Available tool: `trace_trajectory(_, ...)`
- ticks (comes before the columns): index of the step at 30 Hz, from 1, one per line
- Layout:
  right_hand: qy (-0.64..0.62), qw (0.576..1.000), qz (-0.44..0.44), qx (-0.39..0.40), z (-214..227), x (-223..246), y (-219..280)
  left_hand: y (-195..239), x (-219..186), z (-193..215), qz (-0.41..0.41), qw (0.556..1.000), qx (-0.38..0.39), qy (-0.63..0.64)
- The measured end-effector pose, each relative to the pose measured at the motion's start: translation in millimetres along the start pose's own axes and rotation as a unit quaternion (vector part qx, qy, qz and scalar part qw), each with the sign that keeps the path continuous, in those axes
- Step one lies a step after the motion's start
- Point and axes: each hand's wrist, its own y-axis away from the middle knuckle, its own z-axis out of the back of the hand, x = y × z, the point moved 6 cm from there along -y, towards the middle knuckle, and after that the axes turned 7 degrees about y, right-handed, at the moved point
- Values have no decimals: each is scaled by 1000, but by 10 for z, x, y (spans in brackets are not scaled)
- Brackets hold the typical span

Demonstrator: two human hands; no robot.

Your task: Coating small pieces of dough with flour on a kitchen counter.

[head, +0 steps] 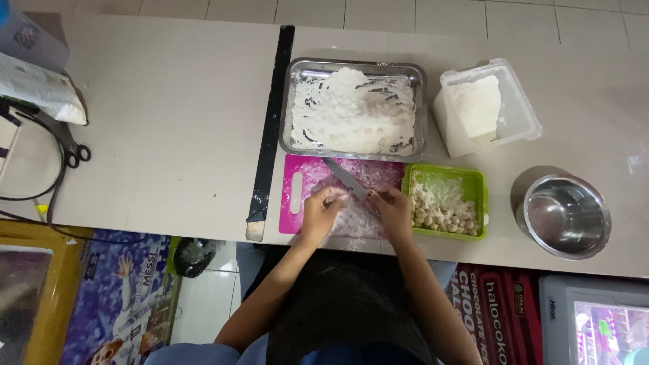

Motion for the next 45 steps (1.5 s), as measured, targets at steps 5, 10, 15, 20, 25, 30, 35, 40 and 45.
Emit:
trace_trajectory(5,83,996,11,-35,113,174,-15,-76,-562,-90,29,994,-32,-98)
trace_trajectory(10,152,987,-39,-45,117,457,-194,-325,-826,-133,-87,991,13,-103)
trace_trajectory(15,329,927,170,-66,255,435,-691,-792,-615,-68,21,985,-16,-168)
trace_trajectory(20,356,919,150,-74,152,500,-1062,-1207,-644,-50,-163,953,-28,-255)
trace_trajectory(25,390,904,161,-67,56,640,-1279,-1458,-857,-181,-132,961,-2,-242)
trace_trajectory(30,382,895,227,-36,-83,1042,-1127,-1634,-790,-200,-120,942,17,-313)
trace_trajectory(35,372,908,183,-57,198,1067,-1108,-1595,-827,-269,-123,935,13,-331)
trace_trajectory(40,455,869,166,-99,726,1264,-584,-1281,-784,-537,-80,957,58,-274)
trace_trajectory(45,635,749,139,-130,1497,845,-67,-602,-1153,-1155,44,937,240,-250)
